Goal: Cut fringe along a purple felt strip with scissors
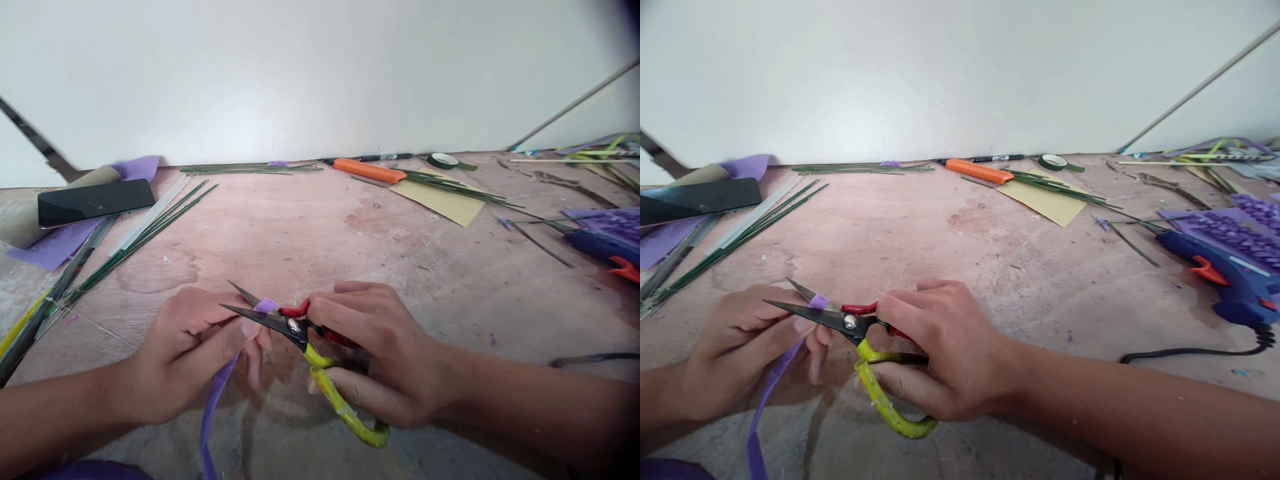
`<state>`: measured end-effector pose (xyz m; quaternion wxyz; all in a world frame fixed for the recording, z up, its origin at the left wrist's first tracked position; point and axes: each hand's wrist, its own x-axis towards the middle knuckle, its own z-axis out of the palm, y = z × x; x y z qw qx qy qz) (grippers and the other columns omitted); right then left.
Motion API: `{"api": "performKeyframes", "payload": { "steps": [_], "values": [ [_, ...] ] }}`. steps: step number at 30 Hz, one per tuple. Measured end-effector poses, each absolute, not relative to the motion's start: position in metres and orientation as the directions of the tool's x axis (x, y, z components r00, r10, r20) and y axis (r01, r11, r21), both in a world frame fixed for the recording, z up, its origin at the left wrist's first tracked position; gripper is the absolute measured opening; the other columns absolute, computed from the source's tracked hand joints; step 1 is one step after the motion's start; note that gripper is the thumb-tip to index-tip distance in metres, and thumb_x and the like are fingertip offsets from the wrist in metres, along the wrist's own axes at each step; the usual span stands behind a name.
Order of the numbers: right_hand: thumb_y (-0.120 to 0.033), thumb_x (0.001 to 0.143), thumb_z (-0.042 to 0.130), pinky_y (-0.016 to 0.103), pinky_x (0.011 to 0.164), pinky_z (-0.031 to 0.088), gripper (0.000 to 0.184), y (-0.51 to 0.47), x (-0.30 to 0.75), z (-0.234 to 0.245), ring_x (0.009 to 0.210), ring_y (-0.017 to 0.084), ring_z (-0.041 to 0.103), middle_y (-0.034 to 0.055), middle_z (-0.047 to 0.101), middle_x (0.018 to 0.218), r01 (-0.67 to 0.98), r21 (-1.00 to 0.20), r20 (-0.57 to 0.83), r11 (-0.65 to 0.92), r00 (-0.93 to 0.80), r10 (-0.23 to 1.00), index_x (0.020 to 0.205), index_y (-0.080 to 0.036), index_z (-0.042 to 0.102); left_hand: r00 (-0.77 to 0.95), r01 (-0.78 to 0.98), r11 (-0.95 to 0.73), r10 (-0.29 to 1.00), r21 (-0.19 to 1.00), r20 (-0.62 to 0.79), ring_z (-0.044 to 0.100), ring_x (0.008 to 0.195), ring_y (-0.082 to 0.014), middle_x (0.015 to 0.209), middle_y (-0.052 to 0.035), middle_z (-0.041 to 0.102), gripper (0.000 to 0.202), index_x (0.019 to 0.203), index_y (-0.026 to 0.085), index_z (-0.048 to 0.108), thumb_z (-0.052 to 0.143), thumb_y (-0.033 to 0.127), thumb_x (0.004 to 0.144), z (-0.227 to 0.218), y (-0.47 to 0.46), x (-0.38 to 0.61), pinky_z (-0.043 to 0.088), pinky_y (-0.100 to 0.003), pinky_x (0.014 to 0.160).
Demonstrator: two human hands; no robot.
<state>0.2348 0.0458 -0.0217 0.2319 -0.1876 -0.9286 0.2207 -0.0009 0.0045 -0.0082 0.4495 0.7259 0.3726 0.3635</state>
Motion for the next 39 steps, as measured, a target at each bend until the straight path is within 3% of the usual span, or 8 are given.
{"api": "performKeyframes", "payload": {
  "steps": [12,16,21,27,39],
  "values": [
    [-0.032,0.093,0.049,0.028,0.056,0.022,0.026,0.0442,0.2348,-0.0229,0.052,0.012,0.034,-0.0049,0.045,0.064,0.241,-0.502,0.375,0.83,-0.805,0.46,0.074,-0.022,0.033,0.476,0.164,-0.266,0.865,0.95,0.16,0.066,0.063,-0.0096,0.067,-0.0004,0.073,0.028,0.085,0.018,0.071,0.047,0.019,0.098,-0.0079,0.0053,-0.0026,0.049,-0.016,0.062],
    [-0.03,0.088,0.052,0.027,0.056,0.02,0.025,0.043,0.2348,-0.0231,0.051,0.012,0.032,-0.0057,0.041,0.062,0.259,-0.49,0.389,0.832,-0.79,0.474,0.075,-0.022,0.033,0.446,0.142,-0.22,0.885,0.965,0.136,0.062,0.055,-0.0084,0.064,-0.0001,0.072,0.03,0.08,0.018,0.071,0.047,0.019,0.098,-0.0087,0.0042,-0.0014,0.045,-0.015,0.054],
    [-0.031,0.085,0.051,0.028,0.056,0.019,0.023,0.0437,0.2335,-0.0229,0.051,0.012,0.031,-0.0053,0.042,0.063,0.295,-0.47,0.372,0.832,-0.789,0.489,0.074,-0.022,0.033,0.376,0.075,-0.175,0.917,0.982,0.135,0.062,0.057,-0.0102,0.064,0.0004,0.07,0.025,0.092,0.019,0.071,0.048,0.026,0.099,-0.0124,0.0034,-0.0022,0.046,-0.019,0.056],
    [-0.031,0.084,0.051,0.028,0.056,0.021,0.023,0.0447,0.2328,-0.0226,0.052,0.012,0.031,-0.0055,0.042,0.063,0.305,-0.454,0.374,0.837,-0.788,0.49,0.074,-0.022,0.032,0.425,0.176,-0.234,0.894,0.956,0.141,0.061,0.057,-0.0121,0.064,-0.0043,0.071,0.037,0.074,0.015,0.071,0.046,0.025,0.099,-0.0088,0.0044,-0.0003,0.044,-0.021,0.055],
    [-0.031,0.085,0.05,0.028,0.056,0.022,0.023,0.0449,0.2334,-0.0234,0.052,0.012,0.033,-0.0049,0.045,0.063,0.3,-0.455,0.364,0.839,-0.797,0.482,0.074,-0.022,0.033,0.441,0.193,-0.28,0.881,0.94,0.172,0.062,0.058,-0.0108,0.063,-0.0014,0.071,0.031,0.082,0.015,0.07,0.044,0.02,0.099,-0.0095,0.0062,-0.0005,0.045,-0.019,0.057]
  ]
}}
